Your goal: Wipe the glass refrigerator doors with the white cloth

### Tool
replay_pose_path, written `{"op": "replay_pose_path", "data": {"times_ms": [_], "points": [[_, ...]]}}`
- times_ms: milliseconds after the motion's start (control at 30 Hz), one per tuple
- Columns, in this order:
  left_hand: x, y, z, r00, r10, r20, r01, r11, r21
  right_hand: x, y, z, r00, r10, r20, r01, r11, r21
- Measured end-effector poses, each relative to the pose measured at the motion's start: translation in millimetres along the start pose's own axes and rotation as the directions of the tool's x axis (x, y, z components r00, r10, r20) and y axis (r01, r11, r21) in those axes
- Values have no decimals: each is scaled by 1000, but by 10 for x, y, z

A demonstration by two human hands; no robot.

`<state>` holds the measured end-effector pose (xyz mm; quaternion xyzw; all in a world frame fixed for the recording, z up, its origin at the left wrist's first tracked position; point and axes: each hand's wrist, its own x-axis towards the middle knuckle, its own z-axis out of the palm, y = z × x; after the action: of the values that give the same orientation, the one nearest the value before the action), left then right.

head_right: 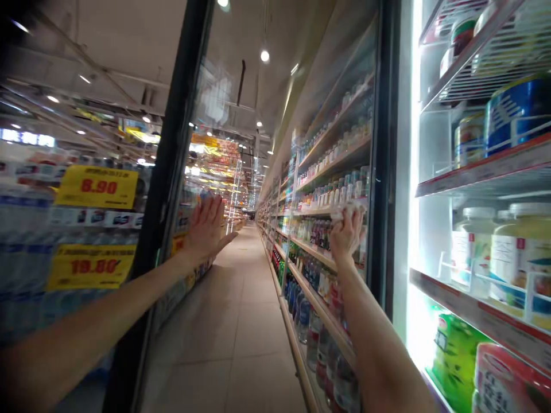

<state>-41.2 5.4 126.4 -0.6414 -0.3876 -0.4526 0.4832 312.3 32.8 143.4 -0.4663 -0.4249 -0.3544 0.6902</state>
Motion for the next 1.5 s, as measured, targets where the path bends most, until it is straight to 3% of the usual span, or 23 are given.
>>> {"op": "replay_pose_path", "data": {"times_ms": [100,200,267,333,433,500,533,633,667,733,800,867,933,1000,1033,1100,1167,1233,1267,1333,1400,1467,1500], "points": [[-7,65,41,999,-28,-24,27,999,-16,-203,-411,125,986,-162,40,157,983,93],[-22,48,49,1000,-15,-22,15,1000,-9,-440,-875,236,878,-458,136,440,886,147],[-33,27,42,1000,-7,-12,7,1000,-7,-460,-831,214,828,-531,179,512,847,141],[-46,23,35,1000,-6,-6,6,1000,-11,-350,-472,121,877,-449,169,440,893,92],[-63,50,35,1000,-21,-16,21,1000,-14,-90,186,-10,999,-45,8,45,999,5],[-71,73,39,999,-25,-22,24,1000,-15,-19,334,-11,983,159,-90,-159,987,12],[-74,82,42,999,-25,-19,25,1000,-14,-49,275,16,979,175,-103,-173,984,29],[-79,92,45,999,-35,-4,35,999,-4,-371,-266,134,993,-115,-9,115,988,99],[-79,90,44,999,-37,3,37,999,-2,-509,-467,158,965,-259,40,253,960,122],[-74,82,41,999,-44,11,44,999,-1,-723,-713,154,849,-507,147,483,859,172],[-66,75,38,999,-50,15,50,999,-6,-775,-655,84,791,-574,211,545,818,184],[-64,76,38,999,-53,13,53,999,-5,-659,-376,6,896,-406,179,390,913,120],[-79,96,47,999,-52,-1,52,999,9,-482,-113,-22,996,-79,51,77,996,52],[-118,140,66,1000,-19,-12,19,1000,25,-400,-80,12,994,106,-41,-104,993,49],[-147,168,79,1000,13,-7,-13,1000,26,-429,-168,44,994,94,-46,-91,994,60],[-210,224,106,996,87,20,-87,996,16,-614,-474,110,993,-116,17,114,989,96],[-262,266,126,992,123,39,-123,992,3,-858,-751,144,908,-403,116,385,911,151],[-287,290,131,992,121,36,-121,993,-1,-1009,-777,118,800,-573,179,541,818,196],[-289,300,129,992,120,37,-120,993,-1,-1019,-665,84,795,-577,188,546,815,193],[-283,324,119,993,112,40,-112,994,1,-911,-254,-5,905,-400,145,385,915,122],[-277,356,114,995,90,34,-90,996,1,-711,208,-80,998,-26,55,25,999,34],[-278,384,124,998,67,19,-67,998,-6,-566,467,-108,964,258,-64,-258,966,9],[-282,393,135,998,63,13,-63,998,-11,-556,475,-103,949,302,-90,-301,953,18]]}}
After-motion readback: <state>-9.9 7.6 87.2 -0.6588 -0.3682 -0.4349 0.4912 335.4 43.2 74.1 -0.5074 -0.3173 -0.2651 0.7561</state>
